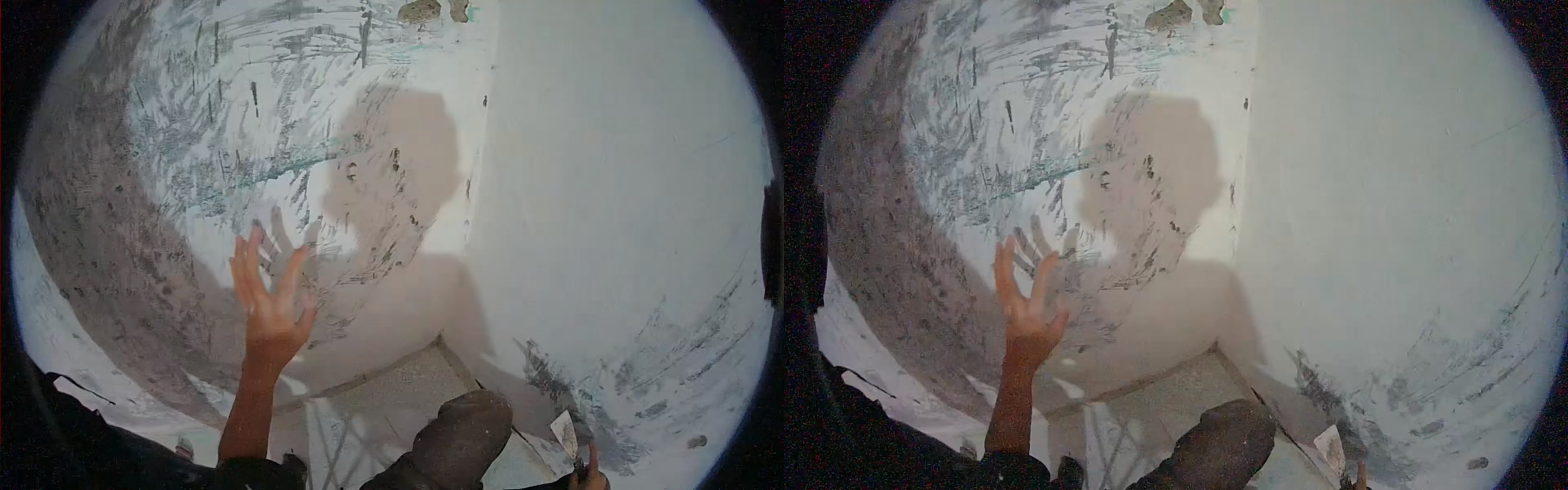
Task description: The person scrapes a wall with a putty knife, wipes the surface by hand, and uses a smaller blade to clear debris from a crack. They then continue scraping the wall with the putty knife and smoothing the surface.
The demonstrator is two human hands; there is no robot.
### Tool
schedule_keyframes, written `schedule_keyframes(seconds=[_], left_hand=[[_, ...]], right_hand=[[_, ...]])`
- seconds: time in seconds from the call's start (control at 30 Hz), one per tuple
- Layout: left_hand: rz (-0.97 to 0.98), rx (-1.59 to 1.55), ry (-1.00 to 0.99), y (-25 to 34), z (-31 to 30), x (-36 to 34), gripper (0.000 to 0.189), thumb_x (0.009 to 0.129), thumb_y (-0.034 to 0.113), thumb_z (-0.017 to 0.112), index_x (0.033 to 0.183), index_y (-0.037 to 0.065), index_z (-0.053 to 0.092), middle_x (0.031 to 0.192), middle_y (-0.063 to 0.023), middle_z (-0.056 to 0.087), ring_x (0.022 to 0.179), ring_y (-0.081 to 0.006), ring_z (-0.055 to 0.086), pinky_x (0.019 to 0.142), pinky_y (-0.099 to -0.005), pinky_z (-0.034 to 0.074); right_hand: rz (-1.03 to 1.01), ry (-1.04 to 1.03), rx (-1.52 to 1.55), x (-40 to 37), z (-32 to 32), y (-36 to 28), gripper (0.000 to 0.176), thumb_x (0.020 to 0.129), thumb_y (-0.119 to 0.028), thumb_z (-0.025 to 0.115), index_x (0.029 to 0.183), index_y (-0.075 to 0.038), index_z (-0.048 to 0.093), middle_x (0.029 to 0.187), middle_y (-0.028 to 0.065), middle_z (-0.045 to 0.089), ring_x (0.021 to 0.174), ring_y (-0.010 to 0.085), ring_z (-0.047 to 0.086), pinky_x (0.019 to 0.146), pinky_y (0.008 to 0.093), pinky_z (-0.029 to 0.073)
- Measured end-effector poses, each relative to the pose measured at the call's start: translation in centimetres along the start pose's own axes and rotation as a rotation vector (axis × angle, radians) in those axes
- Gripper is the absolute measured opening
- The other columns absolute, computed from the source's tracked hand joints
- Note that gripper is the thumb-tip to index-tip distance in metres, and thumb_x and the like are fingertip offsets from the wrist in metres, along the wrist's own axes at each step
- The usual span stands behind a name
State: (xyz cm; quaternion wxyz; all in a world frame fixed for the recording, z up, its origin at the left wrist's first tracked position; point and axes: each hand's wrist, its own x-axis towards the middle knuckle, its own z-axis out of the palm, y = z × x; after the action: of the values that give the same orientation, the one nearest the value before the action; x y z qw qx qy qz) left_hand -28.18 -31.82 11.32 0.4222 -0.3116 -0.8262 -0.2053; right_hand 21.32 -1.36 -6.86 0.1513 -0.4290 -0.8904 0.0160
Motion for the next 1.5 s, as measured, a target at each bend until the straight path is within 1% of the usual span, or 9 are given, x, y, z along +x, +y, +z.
schedule_keyframes(seconds=[0.33, 0.47, 0.6, 0.63, 0.7, 0.97, 1.1, 1.37, 1.5], left_hand=[[0.135, -0.218, 0.337, 0.0, 1.4, 2.5, 0.062, 0.078, 0.010, 0.062, 0.139, 0.019, 0.053, 0.153, -0.0231, 0.023, 0.143, -0.0468, 0.018, 0.114, -0.0648, 0.016], [0.451, -0.367, -0.914, 0.9, 19.5, -7.3, 0.051, 0.087, 0.026, 0.061, 0.136, 0.012, 0.055, 0.144, -0.0211, 0.046, 0.137, -0.0387, 0.039, 0.113, -0.0541, 0.029], [0.469, -0.446, -1.730, 10.3, 18.1, -8.1, 0.045, 0.093, 0.036, 0.060, 0.133, 0.015, 0.057, 0.141, -0.0151, 0.051, 0.130, -0.0340, 0.048, 0.110, -0.0507, 0.035], [0.527, -0.469, -1.708, 12.0, 19.5, -8.4, 0.045, 0.093, 0.036, 0.060, 0.133, 0.015, 0.057, 0.141, -0.0151, 0.051, 0.130, -0.0340, 0.048, 0.110, -0.0507, 0.035], [0.917, -0.301, -0.819, 16.2, 21.5, -9.4, 0.044, 0.095, 0.034, 0.057, 0.135, 0.014, 0.055, 0.138, -0.0148, 0.053, 0.129, -0.0347, 0.049, 0.110, -0.0528, 0.034], [0.961, -1.250, -1.061, 29.8, 14.0, -6.9, 0.048, 0.092, 0.027, 0.062, 0.137, 0.014, 0.051, 0.138, -0.0165, 0.050, 0.129, -0.0343, 0.048, 0.107, -0.0512, 0.037], [0.853, -1.441, -1.017, 34.0, 7.7, -5.3, 0.051, 0.091, 0.025, 0.063, 0.139, 0.013, 0.049, 0.140, -0.0177, 0.047, 0.130, -0.0363, 0.046, 0.106, -0.0509, 0.040], [0.981, -1.148, 0.163, 41.0, 3.4, 3.9, 0.075, 0.076, 0.004, 0.069, 0.146, 0.005, 0.042, 0.144, -0.0221, 0.040, 0.136, -0.0363, 0.041, 0.106, -0.0447, 0.044], [0.974, -1.027, 0.075, 44.2, 1.2, 5.0, 0.071, 0.080, 0.002, 0.061, 0.145, -0.008, 0.034, 0.150, -0.0288, 0.032, 0.140, -0.0406, 0.033, 0.108, -0.0424, 0.042]], right_hand=[[-0.046, -0.038, -0.008, 2.2, 0.0, -1.1, 0.065, 0.080, -0.014, 0.066, 0.142, -0.014, 0.045, 0.071, 0.0203, 0.063, 0.062, 0.0388, 0.061, 0.058, 0.0490, 0.046], [0.125, -0.127, 0.034, 2.0, -1.1, -3.6, 0.076, 0.073, -0.010, 0.071, 0.143, -0.019, 0.045, 0.073, 0.0212, 0.064, 0.069, 0.0421, 0.061, 0.066, 0.0507, 0.047], [0.033, -0.035, 0.008, 0.9, -1.4, -4.5, 0.074, 0.075, -0.012, 0.073, 0.143, -0.018, 0.045, 0.081, 0.0185, 0.067, 0.073, 0.0383, 0.064, 0.063, 0.0476, 0.051], [-0.027, 0.036, 0.017, 0.5, -0.9, -4.8, 0.071, 0.077, -0.013, 0.072, 0.143, -0.017, 0.045, 0.083, 0.0180, 0.068, 0.073, 0.0380, 0.064, 0.062, 0.0468, 0.052], [-0.070, 0.198, 0.055, 0.4, -1.6, -5.1, 0.060, 0.086, -0.013, 0.065, 0.143, -0.011, 0.044, 0.078, 0.0160, 0.066, 0.066, 0.0327, 0.065, 0.058, 0.0421, 0.051], [0.453, 0.532, 0.636, -0.2, -4.8, -6.4, 0.064, 0.095, -0.014, 0.056, 0.151, 0.000, 0.028, 0.066, -0.0006, 0.047, 0.060, 0.0089, 0.043, 0.057, 0.0247, 0.035], [0.422, 0.526, 0.660, 1.0, -7.7, -6.9, 0.055, 0.091, -0.007, 0.058, 0.143, 0.005, 0.041, 0.133, 0.0290, 0.054, 0.113, 0.0348, 0.059, 0.097, 0.0403, 0.045], [0.182, 0.725, 0.676, 7.2, -15.5, -9.2, 0.069, 0.084, 0.011, 0.056, 0.148, -0.005, 0.038, 0.112, 0.0195, 0.056, 0.091, 0.0282, 0.061, 0.077, 0.0372, 0.053], [0.235, 0.725, 0.931, 8.8, -19.8, -10.3, 0.068, 0.085, 0.009, 0.058, 0.148, -0.003, 0.038, 0.109, 0.0178, 0.058, 0.088, 0.0241, 0.059, 0.077, 0.0339, 0.052]])
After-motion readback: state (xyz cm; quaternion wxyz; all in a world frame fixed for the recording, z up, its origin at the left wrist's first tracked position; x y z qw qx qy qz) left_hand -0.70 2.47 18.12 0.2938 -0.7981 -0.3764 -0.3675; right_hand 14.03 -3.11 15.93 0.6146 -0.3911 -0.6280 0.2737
